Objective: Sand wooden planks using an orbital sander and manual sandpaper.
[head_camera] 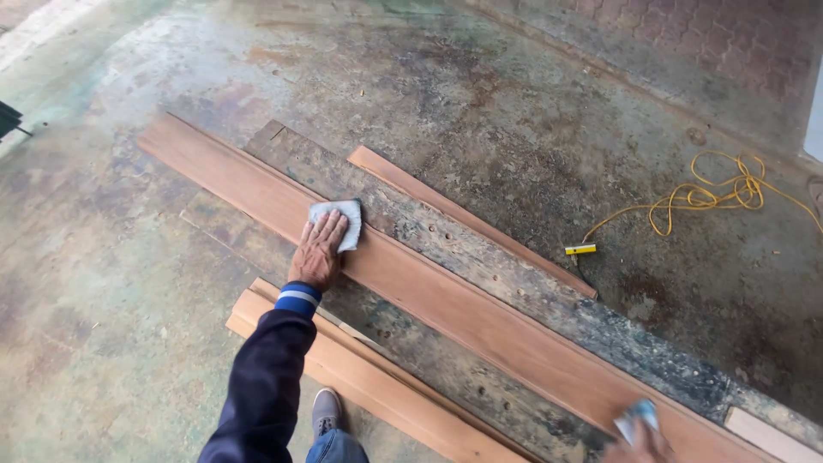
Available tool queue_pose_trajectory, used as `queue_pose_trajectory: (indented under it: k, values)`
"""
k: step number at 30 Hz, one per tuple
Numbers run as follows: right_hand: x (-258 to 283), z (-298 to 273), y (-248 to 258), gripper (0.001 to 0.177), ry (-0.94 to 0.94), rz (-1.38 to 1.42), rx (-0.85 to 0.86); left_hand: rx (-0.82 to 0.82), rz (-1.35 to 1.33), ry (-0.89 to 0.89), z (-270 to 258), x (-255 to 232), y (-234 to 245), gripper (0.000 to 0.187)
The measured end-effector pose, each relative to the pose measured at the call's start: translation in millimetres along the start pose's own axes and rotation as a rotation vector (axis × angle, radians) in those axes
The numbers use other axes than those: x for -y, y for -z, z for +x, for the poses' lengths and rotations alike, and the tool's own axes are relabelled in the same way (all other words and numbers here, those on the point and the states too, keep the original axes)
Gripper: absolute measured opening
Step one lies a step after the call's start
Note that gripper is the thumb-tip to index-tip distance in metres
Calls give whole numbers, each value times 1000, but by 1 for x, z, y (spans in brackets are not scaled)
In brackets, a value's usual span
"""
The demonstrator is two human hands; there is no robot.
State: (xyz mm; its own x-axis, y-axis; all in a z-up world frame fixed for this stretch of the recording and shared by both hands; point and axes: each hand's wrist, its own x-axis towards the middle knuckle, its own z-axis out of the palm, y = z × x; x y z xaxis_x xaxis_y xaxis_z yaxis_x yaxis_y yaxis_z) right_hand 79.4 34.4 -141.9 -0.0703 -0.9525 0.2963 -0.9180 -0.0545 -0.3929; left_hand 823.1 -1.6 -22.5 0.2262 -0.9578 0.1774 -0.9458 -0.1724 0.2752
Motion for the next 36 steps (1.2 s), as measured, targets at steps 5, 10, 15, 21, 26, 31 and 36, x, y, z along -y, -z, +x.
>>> queue_pose_trajectory:
  k: [5,10,15,21,26,31,36]
  values:
    - [400,33,-99,43,212,-3,130,54,-18,-120,31,80,23,67]
    - [541,30,-114,44,391,128,343,9,-73,-134,35,90,18,64]
    - [374,57,-75,45,352,-160,86,-32,-116,-113,37,89,23,62]
    - [316,55,-63,46,-289,-209,-24,2,-142,-87,33,85,26,65]
    - [532,36,-151,42,153,-76,86,-3,-104,-87,36,86,28,65]
    - [468,52,-133,39,284,29,152,23,-123,-96,35,87,32,70]
    - [305,75,-51,45,214,-416,24,-18,-153,-96,38,86,28,67]
